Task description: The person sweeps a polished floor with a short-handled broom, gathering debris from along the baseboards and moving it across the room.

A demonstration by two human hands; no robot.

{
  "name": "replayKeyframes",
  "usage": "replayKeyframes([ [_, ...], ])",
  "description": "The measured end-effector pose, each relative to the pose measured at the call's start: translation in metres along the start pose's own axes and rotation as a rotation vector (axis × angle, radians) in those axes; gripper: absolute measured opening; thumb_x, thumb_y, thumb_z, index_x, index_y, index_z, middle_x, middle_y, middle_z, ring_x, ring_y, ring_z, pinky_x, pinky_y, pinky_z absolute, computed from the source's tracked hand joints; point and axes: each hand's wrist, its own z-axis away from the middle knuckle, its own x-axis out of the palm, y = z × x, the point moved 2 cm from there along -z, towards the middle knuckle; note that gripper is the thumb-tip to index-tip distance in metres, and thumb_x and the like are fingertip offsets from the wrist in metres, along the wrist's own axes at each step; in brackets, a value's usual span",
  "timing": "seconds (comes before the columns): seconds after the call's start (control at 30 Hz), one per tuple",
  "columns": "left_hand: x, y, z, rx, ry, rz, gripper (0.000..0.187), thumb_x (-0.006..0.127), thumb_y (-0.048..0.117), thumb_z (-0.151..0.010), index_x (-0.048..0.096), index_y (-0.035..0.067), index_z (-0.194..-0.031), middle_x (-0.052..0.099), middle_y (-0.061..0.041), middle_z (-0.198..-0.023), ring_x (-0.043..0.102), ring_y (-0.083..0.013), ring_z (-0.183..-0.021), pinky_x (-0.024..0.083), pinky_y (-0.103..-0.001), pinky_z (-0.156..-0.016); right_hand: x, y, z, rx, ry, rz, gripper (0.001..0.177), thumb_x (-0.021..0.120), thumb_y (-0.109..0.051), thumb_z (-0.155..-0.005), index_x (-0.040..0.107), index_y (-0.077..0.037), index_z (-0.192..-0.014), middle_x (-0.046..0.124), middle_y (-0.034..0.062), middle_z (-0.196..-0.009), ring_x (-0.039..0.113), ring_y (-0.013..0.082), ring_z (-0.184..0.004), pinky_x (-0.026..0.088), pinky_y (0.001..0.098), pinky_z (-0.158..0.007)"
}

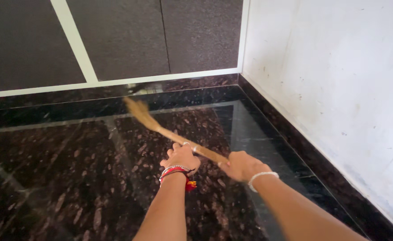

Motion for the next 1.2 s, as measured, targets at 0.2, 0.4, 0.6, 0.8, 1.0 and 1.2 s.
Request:
replayKeyframes([
  [0.2,-0.016,-0.006,0.009,-0.008,0.046,0.005,0.072,0.074,0.032,-0.084,0.046,0.02,-0.149,0.038,-0.012,-0.157,0.034,-0.0372,-0.148,0.035,-0.065,-0.111,0.003,-0.041,0.006,-0.22,-0.042,0.095,0.056,0.056,-0.053,-0.094,0.071,-0.003,-0.114,0.07,0.0256,-0.117,0.065,0.0429,-0.115,0.052,0.0502,-0.099],
  [0.4,-0.019,-0.006,0.008,-0.031,0.08,-0.005,0.067,0.066,0.028,-0.088,0.045,0.023,-0.151,0.044,-0.011,-0.154,0.04,-0.0359,-0.145,0.039,-0.066,-0.109,-0.011,-0.051,0.018,-0.316,-0.07,0.216,0.054,0.053,-0.052,-0.097,0.072,-0.003,-0.105,0.072,0.0234,-0.111,0.068,0.0411,-0.108,0.055,0.0494,-0.094],
  [0.6,-0.028,-0.001,0.017,-0.019,0.098,-0.005,0.068,0.068,0.034,-0.088,0.044,0.023,-0.151,0.039,-0.009,-0.158,0.038,-0.0324,-0.147,0.036,-0.063,-0.112,-0.025,-0.04,0.029,-0.388,0.073,0.304,0.05,0.048,-0.05,-0.1,0.065,-0.004,-0.111,0.071,0.0209,-0.106,0.069,0.041,-0.103,0.055,0.052,-0.088],
  [0.8,-0.029,0.003,0.019,-0.009,0.087,-0.002,0.07,0.065,0.025,-0.09,0.04,0.021,-0.155,0.037,-0.011,-0.162,0.04,-0.0338,-0.146,0.036,-0.064,-0.112,-0.033,-0.026,0.03,-0.213,0.123,0.192,0.051,0.046,-0.051,-0.102,0.062,-0.005,-0.117,0.073,0.0213,-0.106,0.069,0.0416,-0.104,0.055,0.052,-0.091],
  [1.0,-0.027,0.0,0.016,-0.014,0.066,-0.005,0.071,0.066,0.03,-0.091,0.037,0.021,-0.155,0.03,-0.011,-0.164,0.034,-0.034,-0.149,0.034,-0.065,-0.113,-0.029,-0.005,0.023,0.065,0.197,0.064,0.054,0.05,-0.051,-0.101,0.07,-0.003,-0.115,0.073,0.0216,-0.116,0.069,0.0416,-0.111,0.055,0.0496,-0.097],
  [1.2,-0.02,0.002,0.013,-0.001,0.084,-0.008,0.069,0.063,0.028,-0.091,0.038,0.02,-0.154,0.037,-0.013,-0.159,0.037,-0.0346,-0.147,0.034,-0.066,-0.111,-0.013,0.038,-0.001,0.379,0.263,-0.145,0.046,0.059,-0.047,-0.096,0.074,-0.008,-0.115,0.071,0.0171,-0.117,0.067,0.0393,-0.11,0.054,0.0476,-0.092],
])
